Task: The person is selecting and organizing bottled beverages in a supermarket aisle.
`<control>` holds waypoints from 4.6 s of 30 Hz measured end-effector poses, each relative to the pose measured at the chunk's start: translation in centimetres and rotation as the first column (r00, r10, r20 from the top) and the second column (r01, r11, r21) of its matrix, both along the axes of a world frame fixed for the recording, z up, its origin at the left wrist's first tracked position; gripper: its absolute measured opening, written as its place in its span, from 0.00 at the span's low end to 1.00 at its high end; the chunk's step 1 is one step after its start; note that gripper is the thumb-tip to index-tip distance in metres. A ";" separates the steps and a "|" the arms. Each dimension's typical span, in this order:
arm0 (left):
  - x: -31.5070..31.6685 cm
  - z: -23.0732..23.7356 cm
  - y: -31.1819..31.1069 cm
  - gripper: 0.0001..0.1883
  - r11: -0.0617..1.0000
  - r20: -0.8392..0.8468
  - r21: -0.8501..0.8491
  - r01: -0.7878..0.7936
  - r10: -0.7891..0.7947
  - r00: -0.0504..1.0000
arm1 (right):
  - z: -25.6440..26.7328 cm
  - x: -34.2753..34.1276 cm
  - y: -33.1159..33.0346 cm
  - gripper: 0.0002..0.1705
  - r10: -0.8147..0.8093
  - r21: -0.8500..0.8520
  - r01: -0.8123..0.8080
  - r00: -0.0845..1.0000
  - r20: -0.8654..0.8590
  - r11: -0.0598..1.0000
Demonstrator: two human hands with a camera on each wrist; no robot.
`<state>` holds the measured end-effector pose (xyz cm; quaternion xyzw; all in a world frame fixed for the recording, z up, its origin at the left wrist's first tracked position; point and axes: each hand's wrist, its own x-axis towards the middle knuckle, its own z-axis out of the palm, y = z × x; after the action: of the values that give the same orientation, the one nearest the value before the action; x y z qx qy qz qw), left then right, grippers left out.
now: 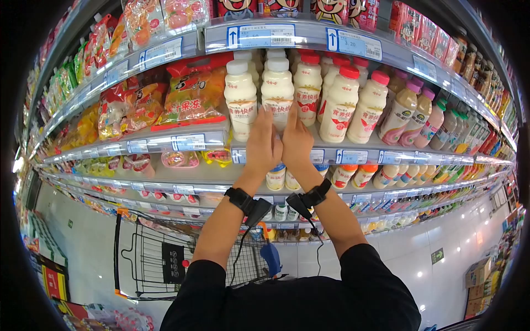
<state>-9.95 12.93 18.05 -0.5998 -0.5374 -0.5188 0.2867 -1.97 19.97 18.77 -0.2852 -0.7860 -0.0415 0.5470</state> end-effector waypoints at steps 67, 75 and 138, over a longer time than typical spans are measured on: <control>-19.3 -43.5 -47.2 0.38 0.131 0.235 -0.919 0.370 0.940 0.249 | -48.4 -17.1 -36.3 0.21 0.801 -0.853 0.193 -0.491 0.343 0.484; -21.0 -47.5 -47.6 0.29 -0.048 0.124 -0.888 0.458 0.932 0.340 | -45.9 -23.4 -34.3 0.22 0.897 -0.829 0.346 -0.133 0.421 0.440; 10.8 -5.9 -23.2 0.41 0.113 0.978 -0.112 0.987 -0.164 0.130 | -9.3 17.5 -24.9 0.50 -0.376 0.477 -0.175 -0.412 -0.830 -0.861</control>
<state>0.82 -10.29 12.13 -0.5153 -0.3968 -0.4706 -0.5963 15.53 -4.96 9.46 -0.3419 0.0615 -0.9366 -0.0463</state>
